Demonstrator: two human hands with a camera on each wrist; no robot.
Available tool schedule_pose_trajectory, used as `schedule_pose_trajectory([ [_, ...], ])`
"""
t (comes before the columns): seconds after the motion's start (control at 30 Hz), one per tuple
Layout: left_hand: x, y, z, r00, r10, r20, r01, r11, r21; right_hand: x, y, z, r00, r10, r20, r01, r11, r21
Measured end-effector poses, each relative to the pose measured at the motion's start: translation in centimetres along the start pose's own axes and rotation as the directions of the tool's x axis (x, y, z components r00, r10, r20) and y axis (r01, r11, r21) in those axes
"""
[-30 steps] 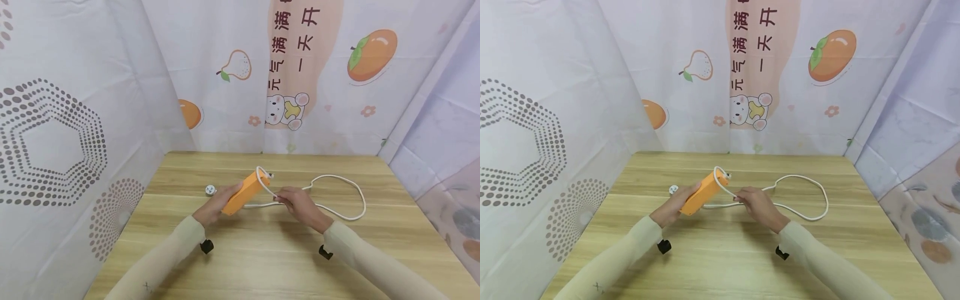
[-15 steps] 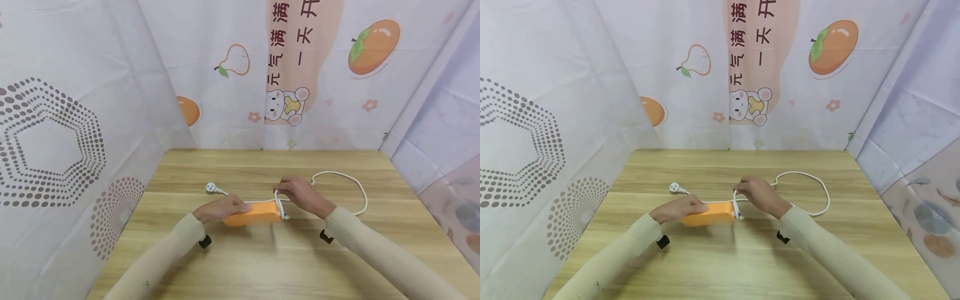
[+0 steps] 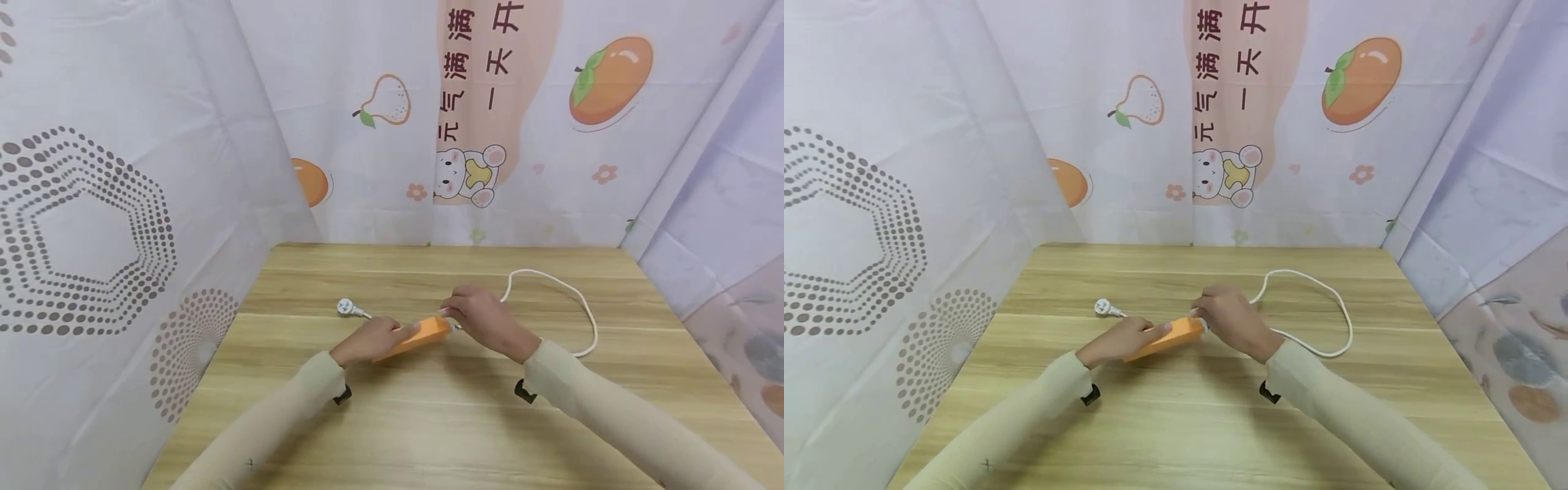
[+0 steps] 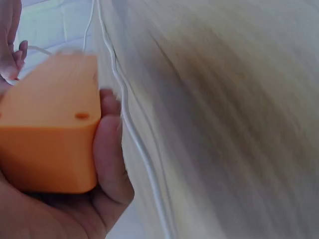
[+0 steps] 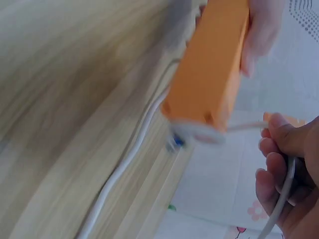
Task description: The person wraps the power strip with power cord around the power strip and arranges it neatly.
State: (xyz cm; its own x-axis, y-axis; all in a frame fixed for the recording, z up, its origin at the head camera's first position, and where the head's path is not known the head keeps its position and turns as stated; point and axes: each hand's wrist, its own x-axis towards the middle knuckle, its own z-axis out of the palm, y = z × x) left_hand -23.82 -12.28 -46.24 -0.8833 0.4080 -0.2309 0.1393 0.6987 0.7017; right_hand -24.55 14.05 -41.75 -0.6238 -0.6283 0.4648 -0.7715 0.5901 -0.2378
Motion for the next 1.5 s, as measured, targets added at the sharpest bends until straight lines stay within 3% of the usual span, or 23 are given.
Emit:
schedule_pose_trajectory([
  [0.1, 0.1, -0.5, -0.2, 0.997, -0.066, -0.047, 0.059, 0.989, -0.137, 0.0, -0.7, 0.2, 1.000, 0.000, -0.030, 0.001, 0.999, 0.035],
  [0.2, 0.1, -0.8, -0.5, 0.995, -0.092, -0.047, 0.073, 0.947, -0.313, -0.2, -1.0, 0.4, 0.998, -0.011, -0.067, 0.015, 0.998, 0.061],
  [0.27, 0.2, -0.8, -0.6, 0.997, -0.076, -0.016, 0.062, 0.901, -0.428, -0.3, -1.0, 0.6, 0.995, -0.019, -0.098, 0.027, 0.996, 0.087],
  [0.4, 0.1, -0.7, -0.7, 0.999, -0.040, 0.035, 0.053, 0.788, -0.614, -0.5, -1.0, 1.0, 0.987, -0.004, -0.164, 0.029, 0.988, 0.152],
  [0.57, -0.1, -0.2, -0.9, 0.999, -0.042, 0.021, 0.043, 0.656, -0.753, -0.7, -0.8, 1.0, 0.982, 0.017, -0.190, 0.023, 0.979, 0.205],
  [0.7, -0.2, -0.2, -1.0, 0.999, -0.018, 0.027, 0.032, 0.537, -0.843, -1.0, -0.2, 0.9, 0.986, 0.008, -0.166, 0.031, 0.972, 0.232],
  [0.77, -0.3, -0.3, -1.0, 0.999, 0.018, 0.038, 0.024, 0.504, -0.864, -1.2, 0.1, 0.9, 0.989, 0.008, -0.147, 0.028, 0.970, 0.243],
  [0.83, -0.4, -0.5, -0.8, 0.997, 0.056, 0.052, 0.019, 0.489, -0.872, -1.3, 0.4, 0.9, 0.992, 0.014, -0.125, 0.019, 0.967, 0.255],
  [0.97, -0.6, -1.1, -0.6, 0.986, 0.147, 0.075, -0.011, 0.511, -0.859, -1.4, 0.7, 0.7, 0.995, -0.015, -0.094, 0.039, 0.966, 0.255],
  [1.03, -0.8, -1.6, -0.7, 0.980, 0.181, 0.084, -0.028, 0.544, -0.839, -1.4, 0.8, 0.7, 0.996, -0.054, -0.077, 0.072, 0.967, 0.245],
  [1.1, -1.0, -1.9, -1.0, 0.973, 0.208, 0.100, -0.046, 0.602, -0.797, -1.4, 1.0, 0.7, 0.993, -0.102, -0.060, 0.113, 0.968, 0.224],
  [1.2, -1.3, -2.1, -1.6, 0.960, 0.242, 0.140, -0.076, 0.709, -0.701, -1.5, 1.2, 0.7, 0.985, -0.172, -0.014, 0.171, 0.966, 0.192],
  [1.27, -1.4, -2.0, -2.1, 0.950, 0.268, 0.161, -0.124, 0.797, -0.592, -1.6, 1.3, 0.7, 0.977, -0.211, 0.031, 0.204, 0.967, 0.151],
  [1.33, -1.5, -1.8, -2.5, 0.939, 0.292, 0.182, -0.178, 0.864, -0.472, -1.6, 1.3, 0.6, 0.965, -0.245, 0.091, 0.236, 0.966, 0.101],
  [1.43, -1.5, -1.2, -2.8, 0.925, 0.320, 0.207, -0.252, 0.921, -0.297, -1.4, 1.2, 0.6, 0.947, -0.277, 0.164, 0.279, 0.960, 0.014],
  [1.5, -1.4, -0.8, -2.7, 0.920, 0.325, 0.220, -0.282, 0.937, -0.208, -1.3, 1.0, 0.8, 0.939, -0.283, 0.195, 0.296, 0.955, -0.036],
])
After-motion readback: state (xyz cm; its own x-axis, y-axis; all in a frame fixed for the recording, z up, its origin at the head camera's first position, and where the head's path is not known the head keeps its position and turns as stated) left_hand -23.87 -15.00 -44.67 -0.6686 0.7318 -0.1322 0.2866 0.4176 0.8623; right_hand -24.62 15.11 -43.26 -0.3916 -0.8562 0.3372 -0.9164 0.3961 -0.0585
